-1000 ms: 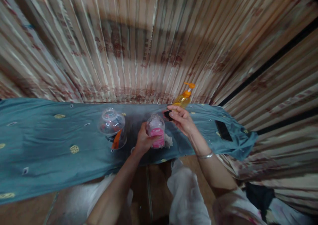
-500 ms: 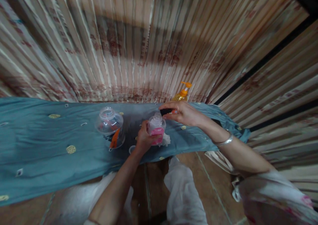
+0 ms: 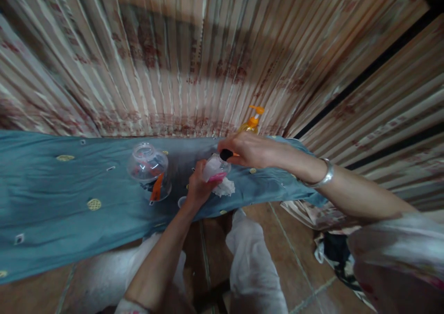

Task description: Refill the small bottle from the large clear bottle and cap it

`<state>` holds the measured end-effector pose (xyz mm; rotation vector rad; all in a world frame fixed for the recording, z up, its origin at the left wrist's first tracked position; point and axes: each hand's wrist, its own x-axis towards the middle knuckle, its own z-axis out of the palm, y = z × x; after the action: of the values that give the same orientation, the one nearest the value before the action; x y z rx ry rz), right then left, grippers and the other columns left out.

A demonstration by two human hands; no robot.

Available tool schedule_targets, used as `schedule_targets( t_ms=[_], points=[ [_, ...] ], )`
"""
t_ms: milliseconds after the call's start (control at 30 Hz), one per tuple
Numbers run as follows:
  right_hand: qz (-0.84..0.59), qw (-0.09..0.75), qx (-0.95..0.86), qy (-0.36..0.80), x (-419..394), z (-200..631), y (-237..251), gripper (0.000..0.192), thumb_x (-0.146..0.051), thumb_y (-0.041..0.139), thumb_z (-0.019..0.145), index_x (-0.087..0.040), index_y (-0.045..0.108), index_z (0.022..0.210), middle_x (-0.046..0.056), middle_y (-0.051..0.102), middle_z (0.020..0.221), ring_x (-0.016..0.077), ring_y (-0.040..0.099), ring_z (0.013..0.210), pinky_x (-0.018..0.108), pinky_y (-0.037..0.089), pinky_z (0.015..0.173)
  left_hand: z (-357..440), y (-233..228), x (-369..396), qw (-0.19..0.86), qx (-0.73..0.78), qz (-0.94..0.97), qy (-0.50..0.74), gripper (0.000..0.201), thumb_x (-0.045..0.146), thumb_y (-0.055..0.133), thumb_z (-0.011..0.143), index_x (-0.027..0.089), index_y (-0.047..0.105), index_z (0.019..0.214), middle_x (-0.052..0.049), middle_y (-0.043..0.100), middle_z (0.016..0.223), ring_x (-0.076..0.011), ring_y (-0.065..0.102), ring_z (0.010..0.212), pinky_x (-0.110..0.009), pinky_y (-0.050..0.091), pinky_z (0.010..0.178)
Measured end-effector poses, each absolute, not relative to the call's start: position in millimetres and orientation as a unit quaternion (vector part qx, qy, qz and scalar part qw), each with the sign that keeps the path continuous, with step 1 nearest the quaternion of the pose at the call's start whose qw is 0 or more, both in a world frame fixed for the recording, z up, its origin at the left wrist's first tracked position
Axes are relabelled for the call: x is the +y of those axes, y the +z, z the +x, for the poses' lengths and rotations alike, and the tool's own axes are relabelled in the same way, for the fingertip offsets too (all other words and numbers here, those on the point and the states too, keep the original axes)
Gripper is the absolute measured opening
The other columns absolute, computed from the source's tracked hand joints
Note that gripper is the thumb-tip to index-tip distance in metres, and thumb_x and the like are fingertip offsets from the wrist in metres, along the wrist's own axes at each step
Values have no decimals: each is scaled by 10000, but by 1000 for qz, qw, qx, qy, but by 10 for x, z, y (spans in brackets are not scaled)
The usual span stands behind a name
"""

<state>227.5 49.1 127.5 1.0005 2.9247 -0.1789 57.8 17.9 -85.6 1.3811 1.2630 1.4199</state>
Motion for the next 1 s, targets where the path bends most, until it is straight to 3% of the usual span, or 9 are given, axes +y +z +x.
schedule_targets(
  t_ms=[233, 433, 533, 700, 800, 900, 1000],
  points=[
    [321, 40, 945, -49, 478, 2278, 1185, 65, -175, 656, 984, -183, 719, 995, 49, 732, 879, 217, 639, 827, 331, 388, 749, 603, -833, 157, 370, 506, 566, 535, 626, 325, 974, 601, 255, 633, 1121, -46, 748, 1022, -309, 759, 938, -381, 592, 825],
    [356, -16, 930, -95, 507, 2304, 1100, 98, -298, 778, 987, -219, 752, 933, 58, 747, 811, 235, 646, 784, 350, 386, 736, 618, -868, 173, 348, 520, 579, 523, 647, 293, 977, 601, 242, 615, 1135, -64, 745, 1049, -318, 765, 966, -370, 600, 840],
    [389, 54, 919, -36, 469, 2226, 1152, 105, -289, 773, 998, -185, 779, 1001, 75, 771, 817, 233, 660, 757, 349, 333, 673, 624, -893, 173, 335, 522, 588, 519, 653, 292, 968, 614, 248, 604, 1154, -53, 744, 1058, -311, 767, 983, -364, 604, 855],
    [443, 179, 878, 40, 370, 2041, 1303, 345, -399, 598, 1114, -118, 798, 1113, 143, 821, 925, 238, 726, 818, 331, 315, 646, 628, -927, 173, 314, 523, 605, 511, 616, 278, 919, 655, 251, 589, 1175, -32, 761, 1055, -279, 768, 931, -358, 618, 818],
    [454, 193, 869, 44, 353, 2024, 1342, 397, -437, 573, 1126, -102, 777, 1188, 159, 825, 981, 253, 749, 890, 326, 327, 655, 620, -946, 184, 300, 526, 612, 508, 596, 288, 901, 673, 259, 577, 1172, -21, 769, 1055, -267, 774, 926, -351, 625, 813],
    [427, 165, 889, 21, 372, 2079, 1348, 421, -379, 708, 1057, -120, 680, 1387, 137, 823, 1079, 257, 750, 976, 310, 369, 701, 610, -959, 196, 288, 530, 618, 504, 581, 312, 903, 684, 258, 572, 1159, -24, 775, 1048, -262, 780, 910, -341, 628, 786],
    [393, 162, 905, -7, 382, 2114, 1353, 358, -228, 734, 1019, -133, 691, 1361, 128, 815, 1152, 242, 742, 1026, 302, 402, 753, 603, -965, 199, 280, 533, 623, 499, 605, 304, 914, 677, 249, 577, 1176, -36, 781, 1055, -267, 784, 909, -339, 631, 776]
  ],
)
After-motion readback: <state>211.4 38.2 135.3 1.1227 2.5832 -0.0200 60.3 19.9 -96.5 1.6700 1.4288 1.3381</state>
